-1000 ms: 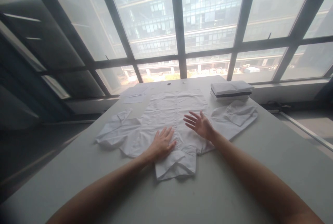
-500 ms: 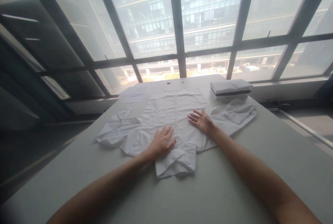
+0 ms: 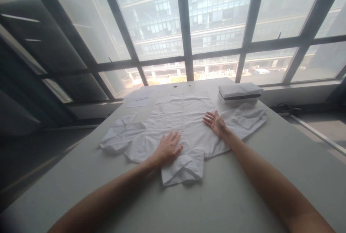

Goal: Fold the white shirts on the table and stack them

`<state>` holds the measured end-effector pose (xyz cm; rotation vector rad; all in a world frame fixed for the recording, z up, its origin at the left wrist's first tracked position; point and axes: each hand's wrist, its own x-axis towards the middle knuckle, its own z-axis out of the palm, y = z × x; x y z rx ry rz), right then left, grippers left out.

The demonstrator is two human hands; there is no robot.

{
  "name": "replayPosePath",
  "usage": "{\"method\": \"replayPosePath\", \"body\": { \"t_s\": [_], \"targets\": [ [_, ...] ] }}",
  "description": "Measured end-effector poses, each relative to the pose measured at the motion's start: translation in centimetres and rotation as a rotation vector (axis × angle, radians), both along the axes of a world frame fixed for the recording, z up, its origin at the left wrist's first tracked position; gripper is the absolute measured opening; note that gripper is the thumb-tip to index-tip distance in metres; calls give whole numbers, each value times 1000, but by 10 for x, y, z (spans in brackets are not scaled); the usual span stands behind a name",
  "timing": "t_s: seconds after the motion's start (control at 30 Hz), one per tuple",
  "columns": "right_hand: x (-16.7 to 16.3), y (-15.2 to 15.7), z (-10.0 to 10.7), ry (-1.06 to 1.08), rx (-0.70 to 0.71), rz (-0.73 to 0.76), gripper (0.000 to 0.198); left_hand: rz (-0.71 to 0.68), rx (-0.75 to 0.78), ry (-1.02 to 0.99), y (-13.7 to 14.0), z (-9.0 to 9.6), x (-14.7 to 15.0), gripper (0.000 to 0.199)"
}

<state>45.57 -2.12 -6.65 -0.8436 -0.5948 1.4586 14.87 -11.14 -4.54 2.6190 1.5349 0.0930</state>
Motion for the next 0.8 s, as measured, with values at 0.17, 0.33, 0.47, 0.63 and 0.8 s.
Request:
{"method": "replayPosePath", "body": {
  "t_s": [0.17,0.33,0.47,0.63,0.8],
  "targets": [
    [0,-1,1,-4,5,8,52,1,-7,-7,0,0,0,68],
    [0,-1,1,-17,3,12,52,7,-22,-14,0,3,1,67],
    [-1,-1,1,-13,6,4,51,6,-19,-13,0,3,1,67],
    [-2,-2,0,-29,22,3,50,0,-8,-18,0,2,1,67],
    [-3,-3,1,-35,29,9,50,2,-20,-52,0,-1,0,67]
  ]
}}
